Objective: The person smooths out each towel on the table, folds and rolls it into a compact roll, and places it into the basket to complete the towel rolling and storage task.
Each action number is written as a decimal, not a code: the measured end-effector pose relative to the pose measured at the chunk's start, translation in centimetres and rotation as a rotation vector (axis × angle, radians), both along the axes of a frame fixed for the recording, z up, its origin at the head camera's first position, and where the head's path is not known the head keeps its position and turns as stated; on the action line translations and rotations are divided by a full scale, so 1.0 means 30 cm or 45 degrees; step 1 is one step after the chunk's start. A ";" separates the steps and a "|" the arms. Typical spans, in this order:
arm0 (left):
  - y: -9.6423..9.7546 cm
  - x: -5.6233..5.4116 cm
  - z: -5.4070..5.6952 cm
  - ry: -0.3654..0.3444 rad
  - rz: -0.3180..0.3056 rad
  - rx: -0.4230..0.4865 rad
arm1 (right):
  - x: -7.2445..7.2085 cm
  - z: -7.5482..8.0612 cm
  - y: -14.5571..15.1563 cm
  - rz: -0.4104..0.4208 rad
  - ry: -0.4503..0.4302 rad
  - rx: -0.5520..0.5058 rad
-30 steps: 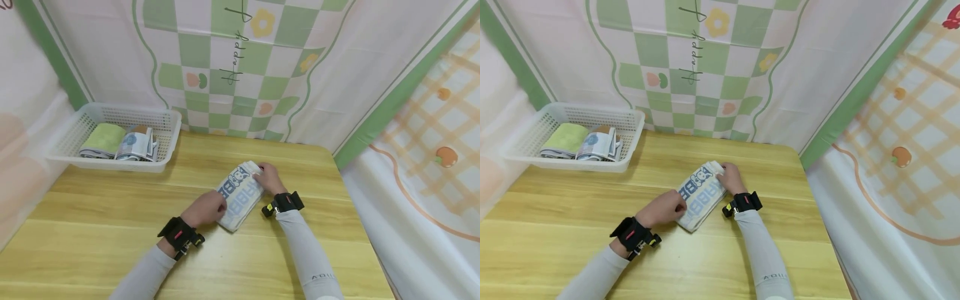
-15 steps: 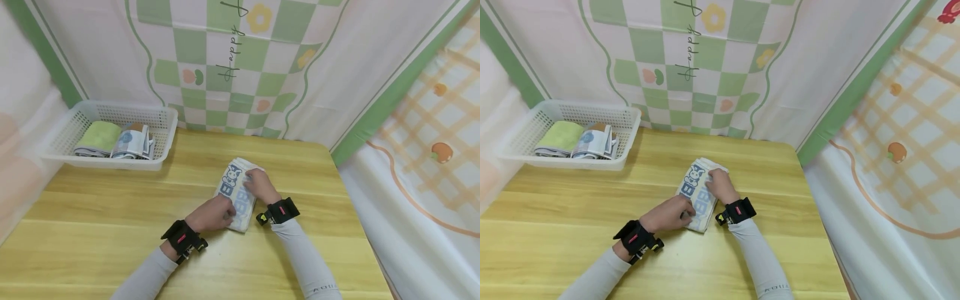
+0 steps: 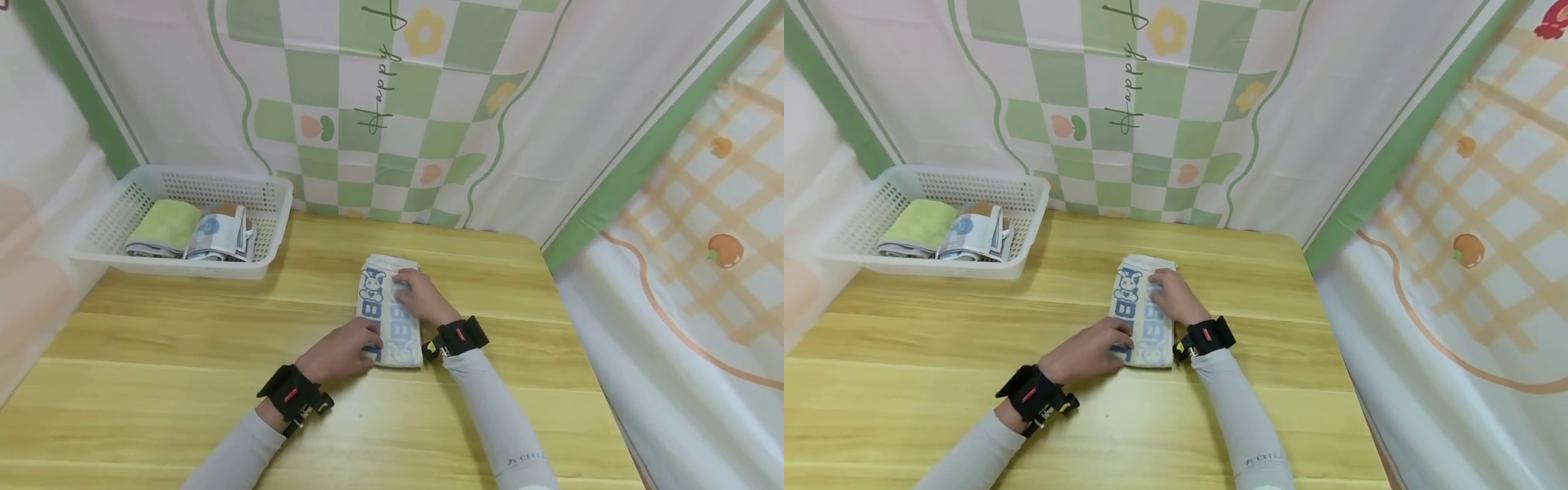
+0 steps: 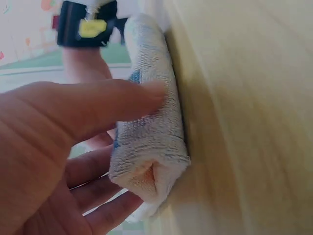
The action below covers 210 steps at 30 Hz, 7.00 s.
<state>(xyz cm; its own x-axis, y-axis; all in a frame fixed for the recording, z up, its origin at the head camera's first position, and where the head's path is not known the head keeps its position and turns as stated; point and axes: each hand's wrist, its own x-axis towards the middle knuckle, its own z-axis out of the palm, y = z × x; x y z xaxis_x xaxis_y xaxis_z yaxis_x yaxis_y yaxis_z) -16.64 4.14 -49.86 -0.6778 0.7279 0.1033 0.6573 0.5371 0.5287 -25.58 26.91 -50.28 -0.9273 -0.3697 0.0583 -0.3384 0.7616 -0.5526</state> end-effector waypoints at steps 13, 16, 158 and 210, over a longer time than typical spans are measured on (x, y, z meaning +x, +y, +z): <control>-0.027 -0.023 -0.014 0.074 0.229 0.042 | 0.314 0.091 -0.107 0.201 -0.093 0.124; -0.019 -0.021 -0.009 0.128 0.210 0.062 | 0.342 0.073 -0.123 0.198 0.000 0.207; 0.006 -0.108 -0.010 0.132 0.238 -0.079 | 0.176 0.068 -0.130 0.197 0.166 0.374; -0.609 -0.553 0.298 -0.158 1.128 0.002 | -0.246 0.167 -0.819 0.200 0.396 0.029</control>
